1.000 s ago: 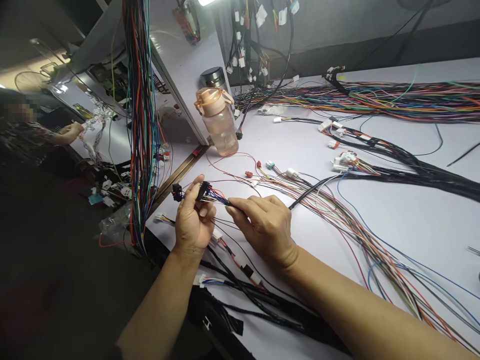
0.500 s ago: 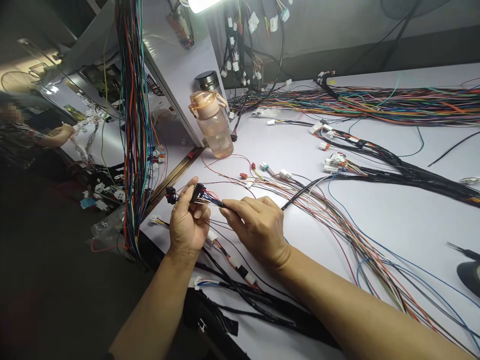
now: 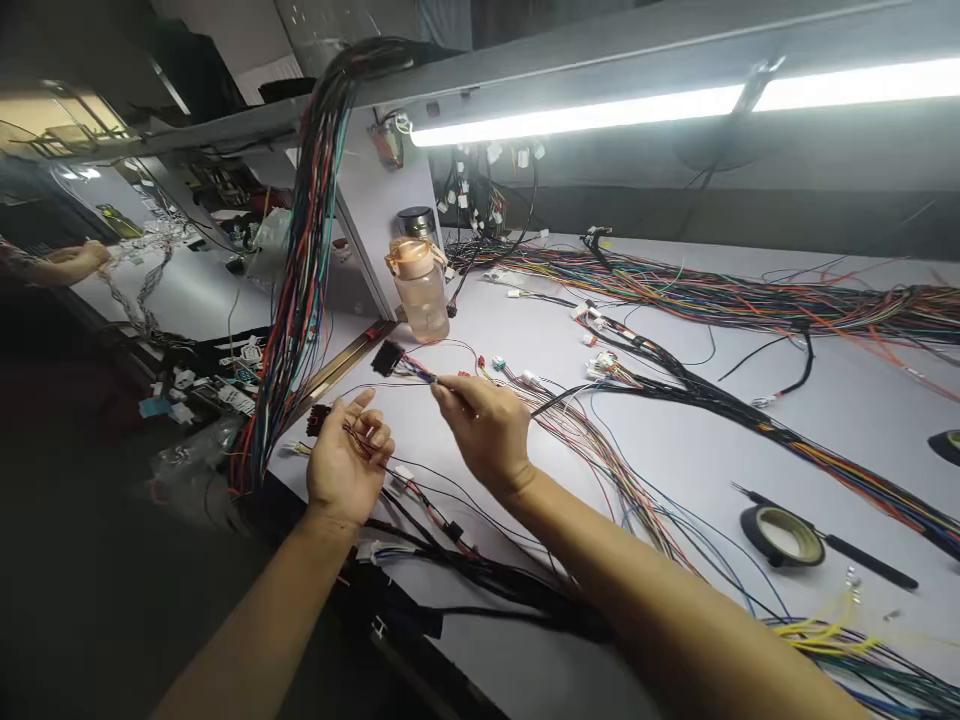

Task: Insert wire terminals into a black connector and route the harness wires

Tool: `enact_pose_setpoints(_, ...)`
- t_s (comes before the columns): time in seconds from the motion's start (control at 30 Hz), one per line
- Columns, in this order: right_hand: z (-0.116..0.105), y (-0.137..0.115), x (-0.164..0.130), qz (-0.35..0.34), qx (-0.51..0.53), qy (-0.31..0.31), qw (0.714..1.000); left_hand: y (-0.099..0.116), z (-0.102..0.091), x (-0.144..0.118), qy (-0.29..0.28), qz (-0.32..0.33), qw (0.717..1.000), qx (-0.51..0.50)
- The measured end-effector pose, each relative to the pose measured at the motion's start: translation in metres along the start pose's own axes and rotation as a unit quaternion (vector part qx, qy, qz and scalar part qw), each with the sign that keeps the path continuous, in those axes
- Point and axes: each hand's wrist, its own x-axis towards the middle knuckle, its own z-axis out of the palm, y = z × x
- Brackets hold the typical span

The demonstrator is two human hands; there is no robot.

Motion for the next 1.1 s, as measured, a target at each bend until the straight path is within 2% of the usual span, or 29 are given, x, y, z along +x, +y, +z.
enact_pose_setpoints(0.17, -0.012, -0.009, 0.043, 0.113, 0.080, -0.040, 0.990, -0.004, -0.015, -0.002, 0.025, -0.035, 0.999, -0.034)
enact_pose_setpoints(0.27, -0.005, -0.007, 0.070, 0.152, 0.118, -0.071, 0.979, -0.006, -0.022, 0.001, 0.020, -0.048, 0.997, -0.055)
enact_pose_setpoints(0.43, 0.035, 0.011, 0.093, 0.181, -0.063, -0.132, 0.973, -0.009, -0.032, 0.007, 0.033, -0.064, 0.995, -0.069)
enact_pose_setpoints(0.6, 0.074, 0.036, 0.102, 0.202, -0.168, -0.178, 0.948, -0.012, -0.038, 0.008, 0.038, -0.082, 0.993, -0.080)
enact_pose_setpoints(0.8, 0.095, 0.065, 0.106, 0.153, -0.280, -0.293, 0.901, -0.012, -0.040, 0.009, 0.026, -0.094, 0.992, -0.082)
enact_pose_setpoints(0.97, 0.090, 0.063, 0.112, 0.085, -0.332, -0.330, 0.880, -0.010, -0.039, 0.010, 0.016, -0.100, 0.992, -0.072)
enact_pose_setpoints(1.1, 0.051, 0.051, 0.122, 0.041, -0.338, -0.301, 0.891, -0.010, -0.039, 0.010, 0.012, -0.097, 0.993, -0.062)
